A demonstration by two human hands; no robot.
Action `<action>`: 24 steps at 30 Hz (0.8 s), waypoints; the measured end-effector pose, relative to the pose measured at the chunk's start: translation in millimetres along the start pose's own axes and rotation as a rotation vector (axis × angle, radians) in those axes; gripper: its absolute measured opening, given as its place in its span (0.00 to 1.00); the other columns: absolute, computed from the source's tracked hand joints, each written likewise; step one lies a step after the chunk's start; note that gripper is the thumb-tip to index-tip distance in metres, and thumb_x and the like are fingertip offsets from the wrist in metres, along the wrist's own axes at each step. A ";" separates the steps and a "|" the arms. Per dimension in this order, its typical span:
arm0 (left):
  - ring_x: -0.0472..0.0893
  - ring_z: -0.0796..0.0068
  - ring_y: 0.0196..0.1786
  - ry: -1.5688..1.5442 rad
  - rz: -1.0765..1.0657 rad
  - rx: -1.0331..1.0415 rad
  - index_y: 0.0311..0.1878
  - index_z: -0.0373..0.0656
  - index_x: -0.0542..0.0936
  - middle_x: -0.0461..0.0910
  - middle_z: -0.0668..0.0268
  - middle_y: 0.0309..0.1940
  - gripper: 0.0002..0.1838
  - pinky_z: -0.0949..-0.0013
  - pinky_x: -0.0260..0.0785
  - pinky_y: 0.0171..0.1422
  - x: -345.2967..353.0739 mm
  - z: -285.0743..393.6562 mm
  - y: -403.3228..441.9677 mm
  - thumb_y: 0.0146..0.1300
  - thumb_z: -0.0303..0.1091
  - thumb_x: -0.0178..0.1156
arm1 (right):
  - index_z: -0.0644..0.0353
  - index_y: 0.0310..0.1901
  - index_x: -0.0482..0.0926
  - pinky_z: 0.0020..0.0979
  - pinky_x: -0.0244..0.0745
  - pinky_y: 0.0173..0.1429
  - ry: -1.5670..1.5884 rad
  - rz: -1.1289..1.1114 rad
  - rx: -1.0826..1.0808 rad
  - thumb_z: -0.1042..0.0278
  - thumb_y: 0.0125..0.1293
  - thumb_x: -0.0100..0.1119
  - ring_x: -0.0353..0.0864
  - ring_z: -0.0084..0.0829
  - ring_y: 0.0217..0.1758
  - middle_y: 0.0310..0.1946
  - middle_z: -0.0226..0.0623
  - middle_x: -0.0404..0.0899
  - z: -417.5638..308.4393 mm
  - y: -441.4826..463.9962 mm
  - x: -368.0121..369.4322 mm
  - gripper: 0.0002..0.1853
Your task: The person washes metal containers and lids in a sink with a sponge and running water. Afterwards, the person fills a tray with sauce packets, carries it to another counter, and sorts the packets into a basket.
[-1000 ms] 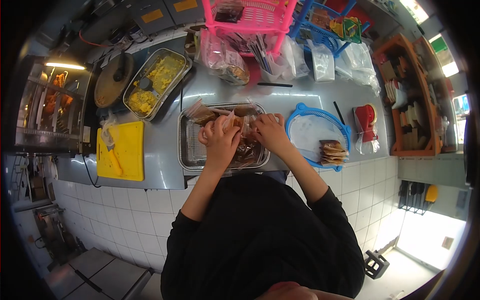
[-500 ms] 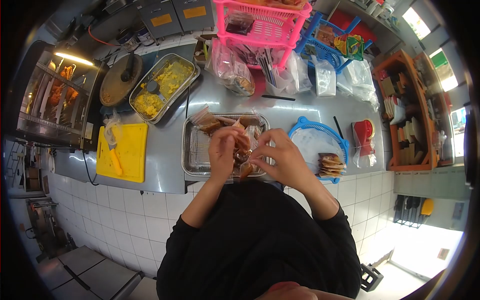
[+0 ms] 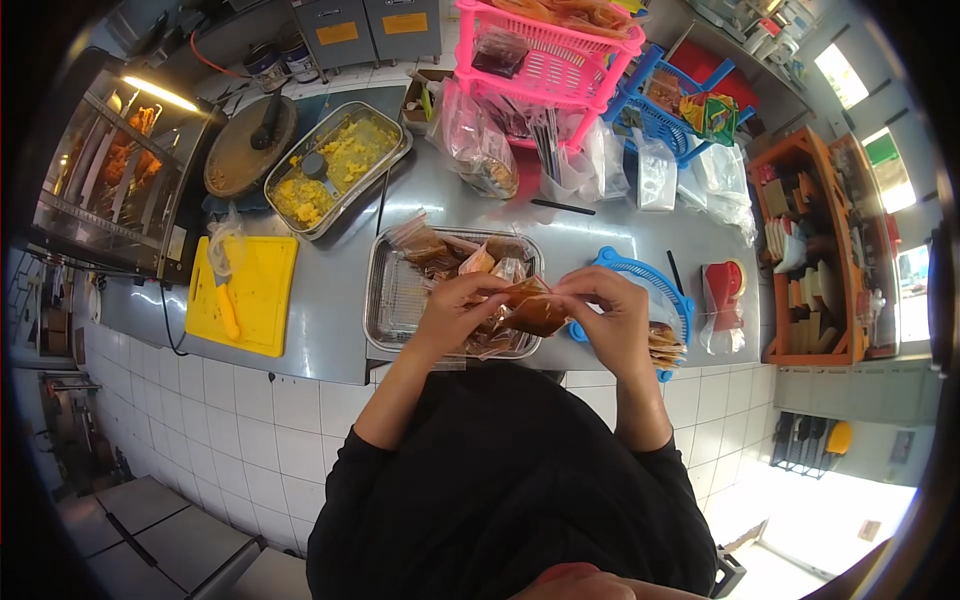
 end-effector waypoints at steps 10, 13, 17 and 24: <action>0.70 0.59 0.60 0.536 0.109 0.331 0.51 0.43 0.78 0.75 0.61 0.54 0.17 0.59 0.55 0.70 5.7 37.7 5.5 0.58 0.31 0.61 | 0.60 0.42 0.82 0.31 0.74 0.41 -0.584 0.073 -0.201 0.78 0.54 0.65 0.80 0.37 0.35 0.32 0.39 0.79 25.5 -1.4 -28.1 0.12; 0.70 0.59 0.59 0.634 0.043 0.385 0.49 0.45 0.80 0.75 0.62 0.53 0.15 0.56 0.54 0.71 13.6 32.7 11.4 0.58 0.31 0.61 | 0.61 0.38 0.83 0.32 0.74 0.42 -0.582 0.106 -0.139 0.77 0.56 0.62 0.79 0.38 0.38 0.34 0.39 0.79 53.0 -10.5 -49.3 0.07; 0.72 0.59 0.57 0.668 0.046 0.408 0.46 0.42 0.81 0.77 0.61 0.51 0.12 0.59 0.60 0.65 9.4 25.3 10.9 0.57 0.27 0.61 | 0.61 0.36 0.82 0.34 0.74 0.41 -0.791 0.153 -0.138 0.77 0.57 0.60 0.79 0.39 0.38 0.33 0.39 0.79 79.3 -30.9 -71.3 0.06; 0.67 0.56 0.65 0.689 0.127 0.324 0.45 0.44 0.82 0.77 0.62 0.51 0.10 0.57 0.57 0.67 2.1 8.6 7.2 0.59 0.28 0.59 | 0.55 0.37 0.81 0.34 0.76 0.39 -0.962 0.029 -0.141 0.74 0.53 0.61 0.79 0.35 0.38 0.35 0.32 0.77 132.5 -59.9 -57.8 0.09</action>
Point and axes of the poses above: each hand's wrist, its own y-axis towards the middle knuckle, its own x-axis out of the palm, z = x × y, the point moved 3 cm from there along y, towards the middle knuckle
